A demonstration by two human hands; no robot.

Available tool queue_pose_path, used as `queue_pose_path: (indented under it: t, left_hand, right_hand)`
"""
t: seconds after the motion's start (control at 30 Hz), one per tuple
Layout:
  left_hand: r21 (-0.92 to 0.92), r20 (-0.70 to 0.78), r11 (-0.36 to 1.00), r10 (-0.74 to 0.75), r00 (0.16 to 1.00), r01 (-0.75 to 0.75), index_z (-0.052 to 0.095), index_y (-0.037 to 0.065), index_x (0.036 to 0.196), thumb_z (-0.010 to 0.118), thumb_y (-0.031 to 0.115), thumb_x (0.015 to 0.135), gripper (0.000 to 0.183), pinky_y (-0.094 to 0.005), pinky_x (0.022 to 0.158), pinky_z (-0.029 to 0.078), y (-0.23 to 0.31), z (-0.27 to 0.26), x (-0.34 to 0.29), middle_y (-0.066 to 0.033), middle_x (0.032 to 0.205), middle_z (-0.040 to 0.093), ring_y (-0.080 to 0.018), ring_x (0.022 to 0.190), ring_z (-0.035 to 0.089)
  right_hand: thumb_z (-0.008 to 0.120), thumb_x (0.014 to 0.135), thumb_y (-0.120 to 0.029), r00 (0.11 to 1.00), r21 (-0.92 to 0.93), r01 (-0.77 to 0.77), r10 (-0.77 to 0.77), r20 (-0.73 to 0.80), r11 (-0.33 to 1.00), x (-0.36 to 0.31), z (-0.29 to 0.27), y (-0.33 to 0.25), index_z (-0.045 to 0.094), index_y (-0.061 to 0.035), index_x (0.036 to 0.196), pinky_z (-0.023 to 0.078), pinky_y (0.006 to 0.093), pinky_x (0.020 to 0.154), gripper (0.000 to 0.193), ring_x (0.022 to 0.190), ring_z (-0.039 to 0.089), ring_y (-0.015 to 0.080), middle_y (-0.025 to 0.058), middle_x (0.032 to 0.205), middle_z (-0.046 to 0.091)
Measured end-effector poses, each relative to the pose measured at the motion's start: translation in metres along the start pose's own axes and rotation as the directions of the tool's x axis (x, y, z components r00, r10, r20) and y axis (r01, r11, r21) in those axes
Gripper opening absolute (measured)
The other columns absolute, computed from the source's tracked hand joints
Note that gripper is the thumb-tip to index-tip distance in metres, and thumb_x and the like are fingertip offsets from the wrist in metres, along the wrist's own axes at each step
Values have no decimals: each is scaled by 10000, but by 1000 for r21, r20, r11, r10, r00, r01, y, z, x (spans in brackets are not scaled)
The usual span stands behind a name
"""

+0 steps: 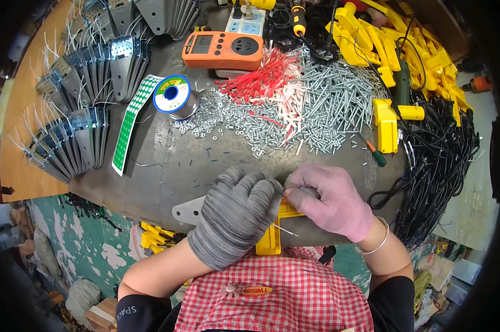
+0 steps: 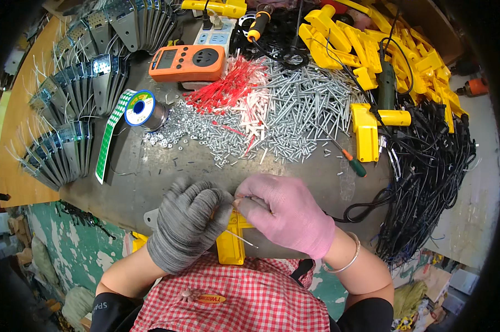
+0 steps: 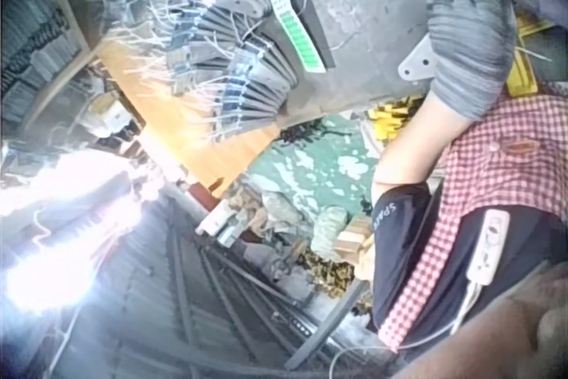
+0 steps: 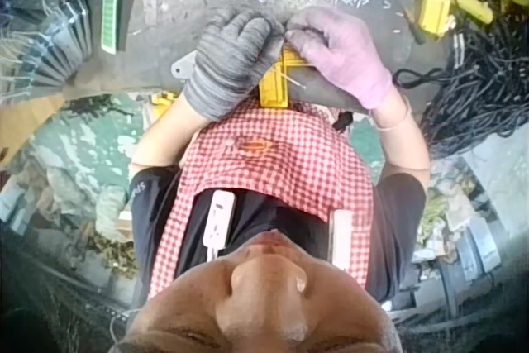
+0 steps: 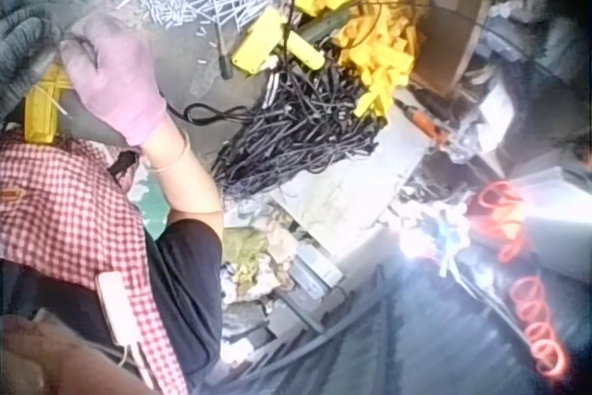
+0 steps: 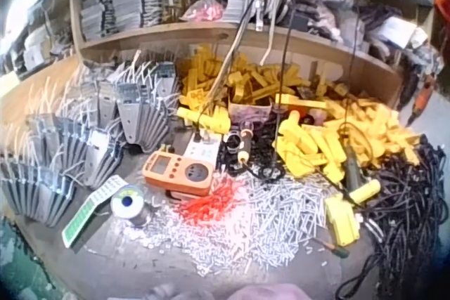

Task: Assembling yellow plastic housings with internal wiring, soldering components, and fastening parts with an electric screwdriver.

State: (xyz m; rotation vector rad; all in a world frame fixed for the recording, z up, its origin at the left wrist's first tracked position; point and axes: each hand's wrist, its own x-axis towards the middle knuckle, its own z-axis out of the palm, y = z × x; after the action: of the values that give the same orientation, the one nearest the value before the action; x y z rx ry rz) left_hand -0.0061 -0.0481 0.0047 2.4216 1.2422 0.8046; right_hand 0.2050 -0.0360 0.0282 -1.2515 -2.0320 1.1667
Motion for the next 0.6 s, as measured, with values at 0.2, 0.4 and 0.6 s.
queue_pose_path:
  t: [0.2, 0.4, 0.6]
  left_hand:
    - [-390, 294, 789, -381, 877, 474, 640, 55, 1040, 714, 107, 918, 152, -303, 647, 535, 13, -18, -2, -67, 925, 694, -147, 752, 687]
    - [-658, 598, 164, -480, 642, 735, 645, 0, 1091, 702, 97, 960, 173, -279, 732, 580, 2, -22, 2, -62, 977, 704, -129, 831, 699]
    - [-678, 576, 167, -483, 659, 715, 658, -24, 1098, 714, 62, 947, 182, -295, 774, 598, -3, -14, -5, -79, 955, 711, -145, 869, 716]
  right_hand:
    - [634, 934, -130, 990, 77, -43, 53, -128, 996, -3, 2, 5, 681, -34, 1035, 531, 357, 667, 147, 743, 683, 308, 153, 842, 675]
    - [574, 976, -103, 983, 146, -172, 180, -46, 974, -5, 5, -3, 671, -17, 1052, 533, 343, 627, 150, 703, 706, 249, 128, 858, 707]
    - [600, 972, -119, 833, 433, -540, 530, 158, 722, 5, -4, -4, 639, 7, 1069, 517, 312, 626, 164, 737, 690, 145, 96, 843, 701]
